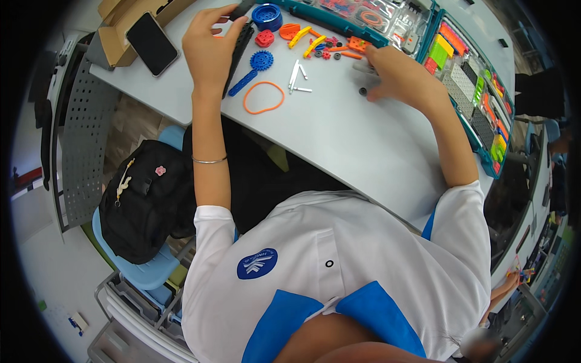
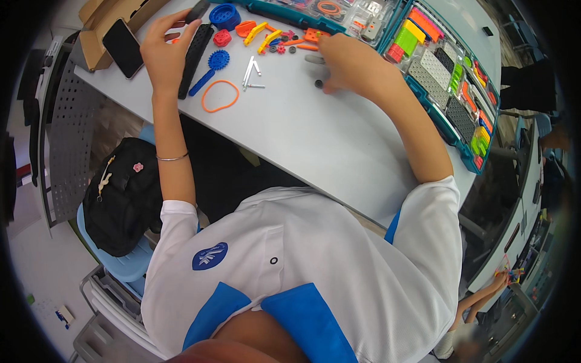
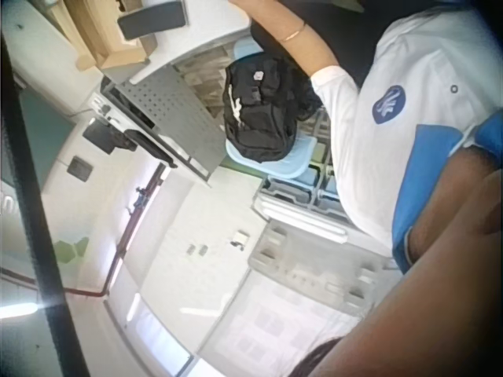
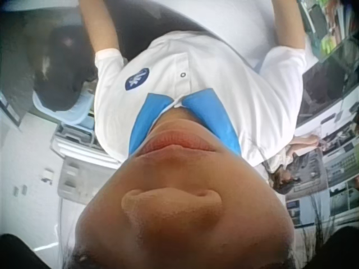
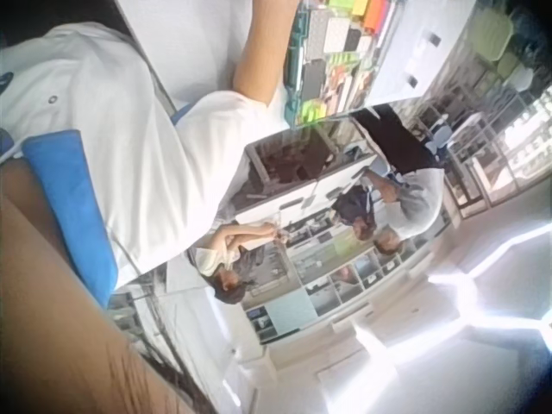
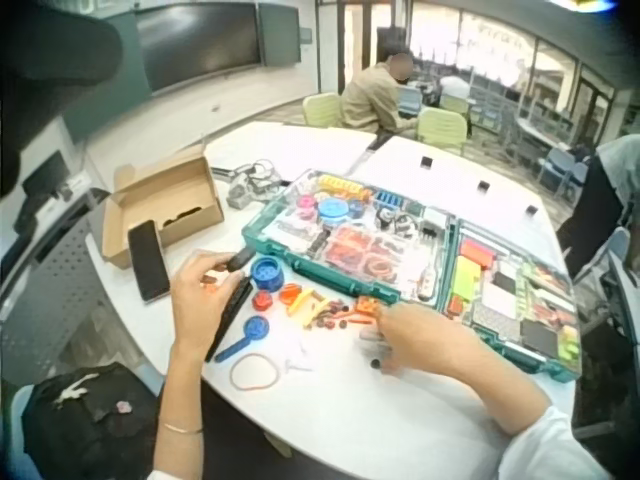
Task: The person assembles small plastic components from a kit using a manual crimping tool. They repeatedly pick up parts, align them, and crimp them together, then place the finished pieces on the table.
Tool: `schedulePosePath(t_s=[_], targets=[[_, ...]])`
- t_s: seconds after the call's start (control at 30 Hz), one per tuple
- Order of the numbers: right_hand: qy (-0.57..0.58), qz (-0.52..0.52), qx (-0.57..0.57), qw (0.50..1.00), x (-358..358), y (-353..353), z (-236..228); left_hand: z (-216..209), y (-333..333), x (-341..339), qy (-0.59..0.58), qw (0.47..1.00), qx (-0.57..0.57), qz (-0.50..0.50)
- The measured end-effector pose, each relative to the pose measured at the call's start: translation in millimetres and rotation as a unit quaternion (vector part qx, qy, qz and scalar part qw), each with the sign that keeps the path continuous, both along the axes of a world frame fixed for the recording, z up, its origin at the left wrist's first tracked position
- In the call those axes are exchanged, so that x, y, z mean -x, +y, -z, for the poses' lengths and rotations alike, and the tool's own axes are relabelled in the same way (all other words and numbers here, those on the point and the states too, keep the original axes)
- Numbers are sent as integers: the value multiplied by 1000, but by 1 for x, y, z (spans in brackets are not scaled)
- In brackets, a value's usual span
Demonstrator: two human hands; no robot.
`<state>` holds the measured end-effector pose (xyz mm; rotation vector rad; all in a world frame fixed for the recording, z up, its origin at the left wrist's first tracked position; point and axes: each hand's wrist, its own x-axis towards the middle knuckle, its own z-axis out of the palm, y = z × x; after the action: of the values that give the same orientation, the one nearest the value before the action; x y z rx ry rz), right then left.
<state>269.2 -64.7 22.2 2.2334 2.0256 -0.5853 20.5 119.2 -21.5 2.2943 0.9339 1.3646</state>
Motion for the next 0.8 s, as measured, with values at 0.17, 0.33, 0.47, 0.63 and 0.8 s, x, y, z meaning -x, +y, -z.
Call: schedulePosePath(t_s=[0.17,0.33,0.47,0.63,0.8], targets=[[44,-15,0,999,5,7,5,13,-2,-27,70,992,-102,-3],[50,-34,-27,998,6,13,8,17,-1,-39,64,987,-145,-7],[77,-28,-88,993,1,11,12,14,-7,-42,-17,999,-49,16],[41,19,-115,992,-12,23,-1,14,-6,-41,-37,998,42,8],[-84,33,-201,975,-15,27,18,16,-5,-44,-41,999,7,-31]])
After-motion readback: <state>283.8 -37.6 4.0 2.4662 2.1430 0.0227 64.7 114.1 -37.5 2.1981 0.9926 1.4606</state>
